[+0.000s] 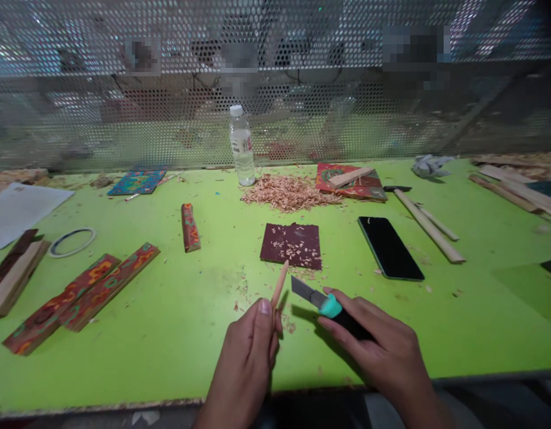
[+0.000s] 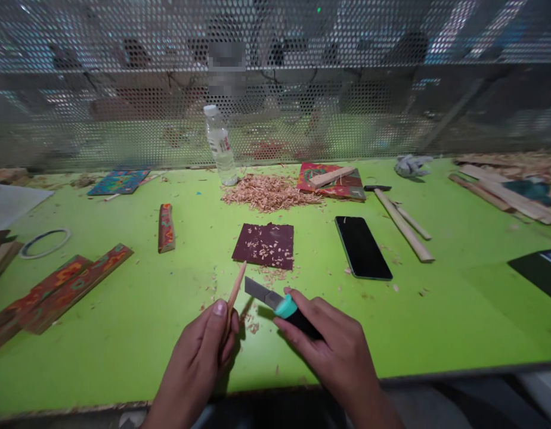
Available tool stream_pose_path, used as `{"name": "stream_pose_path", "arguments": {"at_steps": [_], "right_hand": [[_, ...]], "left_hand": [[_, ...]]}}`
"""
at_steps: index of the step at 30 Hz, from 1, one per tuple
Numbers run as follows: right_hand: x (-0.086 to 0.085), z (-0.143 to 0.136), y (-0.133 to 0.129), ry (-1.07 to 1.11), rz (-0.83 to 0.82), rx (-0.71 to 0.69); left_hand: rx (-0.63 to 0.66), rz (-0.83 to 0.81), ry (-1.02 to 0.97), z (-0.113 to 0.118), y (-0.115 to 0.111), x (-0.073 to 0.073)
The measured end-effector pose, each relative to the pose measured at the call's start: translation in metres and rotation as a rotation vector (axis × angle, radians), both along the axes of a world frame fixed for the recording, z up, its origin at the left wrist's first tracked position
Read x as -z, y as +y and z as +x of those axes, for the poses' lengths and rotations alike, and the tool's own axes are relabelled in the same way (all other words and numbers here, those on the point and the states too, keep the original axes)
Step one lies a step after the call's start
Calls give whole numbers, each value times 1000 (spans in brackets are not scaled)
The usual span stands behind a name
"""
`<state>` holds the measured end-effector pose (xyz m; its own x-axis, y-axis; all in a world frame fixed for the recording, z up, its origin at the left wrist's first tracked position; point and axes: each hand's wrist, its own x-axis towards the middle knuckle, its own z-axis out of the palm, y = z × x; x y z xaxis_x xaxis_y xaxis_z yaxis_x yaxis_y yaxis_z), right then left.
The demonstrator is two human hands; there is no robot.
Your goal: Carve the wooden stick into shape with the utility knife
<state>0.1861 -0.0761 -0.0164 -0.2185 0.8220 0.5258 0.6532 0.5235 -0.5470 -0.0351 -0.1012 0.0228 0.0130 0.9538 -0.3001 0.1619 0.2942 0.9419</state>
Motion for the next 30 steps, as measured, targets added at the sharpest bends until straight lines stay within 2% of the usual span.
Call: {"name": "stream_pose_path", "arguments": {"at_steps": [8,12,16,20,25,30], "right_hand": [[-2,1,1,-14,8,-26],[-6,0,3,-37,-1,-111],[-12,-4,5,-91,17,-224],[-17,-7,6,-155,51,-306],[-18,-6,5,-182,104,-305],[-17,-5,3,-196,131,-279]], "left_hand": [[30,6,-6,-3,1,1],[35,39,52,-4,0,-2],[115,10,78,-6,0,-1],[199,-36,-4,-7,0,-1],[258,-18,-97,-6,1,-8],[263,-26,-60,-5,4,-11]]}}
